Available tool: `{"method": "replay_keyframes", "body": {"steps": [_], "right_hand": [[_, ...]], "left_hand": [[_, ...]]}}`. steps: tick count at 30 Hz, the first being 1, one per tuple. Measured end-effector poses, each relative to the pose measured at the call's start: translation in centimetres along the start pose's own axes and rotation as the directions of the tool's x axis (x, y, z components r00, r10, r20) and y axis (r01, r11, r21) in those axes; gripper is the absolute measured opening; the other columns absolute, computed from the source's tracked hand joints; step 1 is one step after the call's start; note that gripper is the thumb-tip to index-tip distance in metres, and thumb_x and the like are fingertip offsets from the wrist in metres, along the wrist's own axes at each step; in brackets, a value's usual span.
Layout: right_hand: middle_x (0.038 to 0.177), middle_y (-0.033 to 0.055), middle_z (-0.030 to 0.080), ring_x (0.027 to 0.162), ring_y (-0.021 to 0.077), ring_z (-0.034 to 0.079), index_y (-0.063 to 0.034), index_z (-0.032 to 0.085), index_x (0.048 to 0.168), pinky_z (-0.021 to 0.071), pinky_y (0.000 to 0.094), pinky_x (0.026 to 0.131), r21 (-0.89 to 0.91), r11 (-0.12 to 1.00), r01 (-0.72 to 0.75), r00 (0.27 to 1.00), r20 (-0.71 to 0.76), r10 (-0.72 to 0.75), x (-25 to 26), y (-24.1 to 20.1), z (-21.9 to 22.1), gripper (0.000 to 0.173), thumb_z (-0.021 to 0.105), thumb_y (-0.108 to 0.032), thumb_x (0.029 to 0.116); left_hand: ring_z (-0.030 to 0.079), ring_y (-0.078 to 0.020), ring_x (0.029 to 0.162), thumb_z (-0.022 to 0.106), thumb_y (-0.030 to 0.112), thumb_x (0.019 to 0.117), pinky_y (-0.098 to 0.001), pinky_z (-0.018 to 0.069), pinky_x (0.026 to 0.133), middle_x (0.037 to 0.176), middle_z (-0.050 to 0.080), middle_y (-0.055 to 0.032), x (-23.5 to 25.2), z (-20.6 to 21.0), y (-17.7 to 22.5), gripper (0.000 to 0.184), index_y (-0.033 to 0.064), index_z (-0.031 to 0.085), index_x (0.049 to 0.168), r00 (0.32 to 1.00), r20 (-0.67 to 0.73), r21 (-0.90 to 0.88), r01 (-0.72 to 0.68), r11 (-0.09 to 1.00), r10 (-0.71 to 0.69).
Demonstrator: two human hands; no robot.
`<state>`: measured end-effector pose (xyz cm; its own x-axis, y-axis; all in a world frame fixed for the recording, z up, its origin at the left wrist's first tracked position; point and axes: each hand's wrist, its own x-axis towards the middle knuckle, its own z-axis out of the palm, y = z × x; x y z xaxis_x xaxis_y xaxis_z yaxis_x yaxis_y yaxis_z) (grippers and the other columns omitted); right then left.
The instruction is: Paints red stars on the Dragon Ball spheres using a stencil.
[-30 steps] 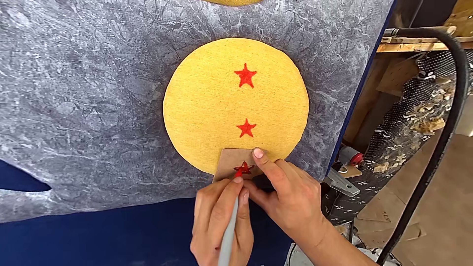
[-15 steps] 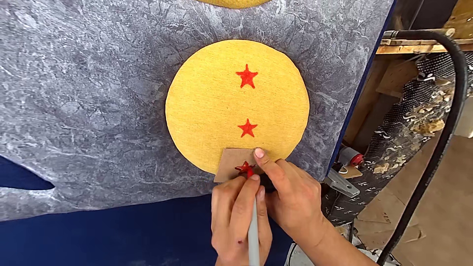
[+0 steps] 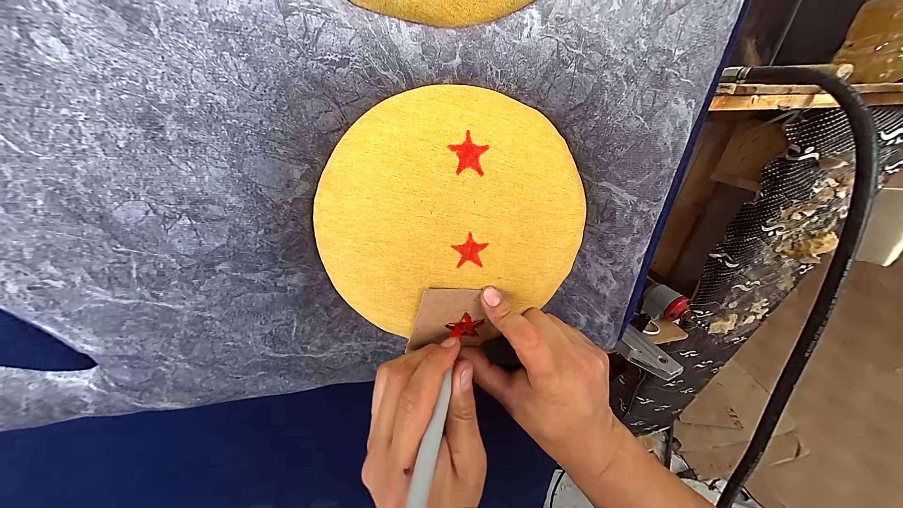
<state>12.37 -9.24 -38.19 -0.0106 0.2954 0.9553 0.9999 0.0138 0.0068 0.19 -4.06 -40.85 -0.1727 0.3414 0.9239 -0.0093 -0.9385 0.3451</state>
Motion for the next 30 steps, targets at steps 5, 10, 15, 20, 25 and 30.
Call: {"method": "replay_keyframes", "body": {"steps": [5, 10, 15, 20, 25, 30], "right_hand": [[0.069, -0.0019, 0.053, 0.058, 0.0126, 0.053, -0.0251, 0.068, 0.135, 0.0414, 0.0277, 0.05, 0.007, 1.0, -0.005, 0.999, 0.035, 0.005, -0.2, 0.1, -0.2, 0.04, 0.064, -0.04, 0.0979], [0.068, -0.0025, 0.056, 0.059, 0.0115, 0.054, -0.024, 0.073, 0.128, 0.0435, 0.0267, 0.05, 0.004, 1.0, -0.01, 1.0, 0.006, 0.01, 0.0, 0.0, 0.0, 0.046, 0.076, -0.047, 0.0893], [0.069, -0.0017, 0.054, 0.059, 0.0125, 0.054, -0.0231, 0.07, 0.132, 0.0425, 0.0277, 0.049, 0.006, 1.0, -0.003, 1.0, 0.029, 0.003, -0.2, 0.0, -0.1, 0.043, 0.068, -0.043, 0.0943], [0.068, -0.0028, 0.055, 0.058, 0.0115, 0.054, -0.0236, 0.072, 0.129, 0.0429, 0.0269, 0.05, 0.001, 1.0, -0.01, 1.0, 0.006, 0.01, -0.1, -0.1, 0.0, 0.047, 0.077, -0.047, 0.0879], [0.069, -0.0017, 0.055, 0.058, 0.0126, 0.054, -0.0241, 0.069, 0.133, 0.0425, 0.0278, 0.049, 0.007, 1.0, -0.004, 1.0, 0.03, 0.003, -0.2, 0.1, -0.2, 0.041, 0.067, -0.042, 0.0959], [0.069, -0.0026, 0.055, 0.058, 0.0117, 0.053, -0.0241, 0.071, 0.13, 0.0424, 0.0265, 0.05, -0.005, 1.0, -0.007, 1.0, -0.001, 0.007, -0.1, -0.1, 0.0, 0.048, 0.076, -0.047, 0.0886]], "left_hand": [[0.067, -0.011, 0.095, 0.065, 0.023, 0.101, -0.025, 0.0572, 0.082, 0.099, 0.07, -0.002, 0.0, 0.9, 0.6, 0.018, 0.0098, 0.074, 0.11, 0.999, 0.034, 0.007, -0.039, 0.999, 0.039], [0.067, -0.0104, 0.097, 0.066, 0.022, 0.1012, -0.0237, 0.0568, 0.083, 0.101, 0.07, -0.0013, 0.3, -0.3, 0.1, 0.017, 0.0104, 0.074, 0.111, 1.0, 0.004, 0.038, -0.03, 0.999, 0.03], [0.067, -0.0115, 0.097, 0.066, 0.021, 0.1007, -0.0254, 0.0572, 0.083, 0.1, 0.07, -0.0022, -0.1, 0.3, 0.3, 0.017, 0.0106, 0.074, 0.112, 0.998, 0.038, 0.031, -0.057, 0.998, 0.056], [0.067, -0.0095, 0.096, 0.065, 0.021, 0.1013, -0.0225, 0.0566, 0.083, 0.101, 0.069, -0.0015, 0.0, -0.4, 0.0, 0.018, 0.0093, 0.073, 0.112, 1.0, -0.018, 0.037, -0.016, 0.999, 0.017], [0.068, -0.0106, 0.097, 0.065, 0.023, 0.1013, -0.0253, 0.0577, 0.084, 0.101, 0.071, -0.0013, -0.1, 0.7, 0.7, 0.018, 0.0106, 0.074, 0.112, 1.0, 0.023, 0.02, -0.016, 1.0, 0.015], [0.067, -0.0094, 0.097, 0.065, 0.022, 0.1016, -0.0222, 0.0563, 0.083, 0.1, 0.07, -0.0013, 0.4, -0.3, 0.3, 0.018, 0.009, 0.073, 0.111, 1.0, 0.008, 0.04, -0.005, 0.999, 0.005]]}}
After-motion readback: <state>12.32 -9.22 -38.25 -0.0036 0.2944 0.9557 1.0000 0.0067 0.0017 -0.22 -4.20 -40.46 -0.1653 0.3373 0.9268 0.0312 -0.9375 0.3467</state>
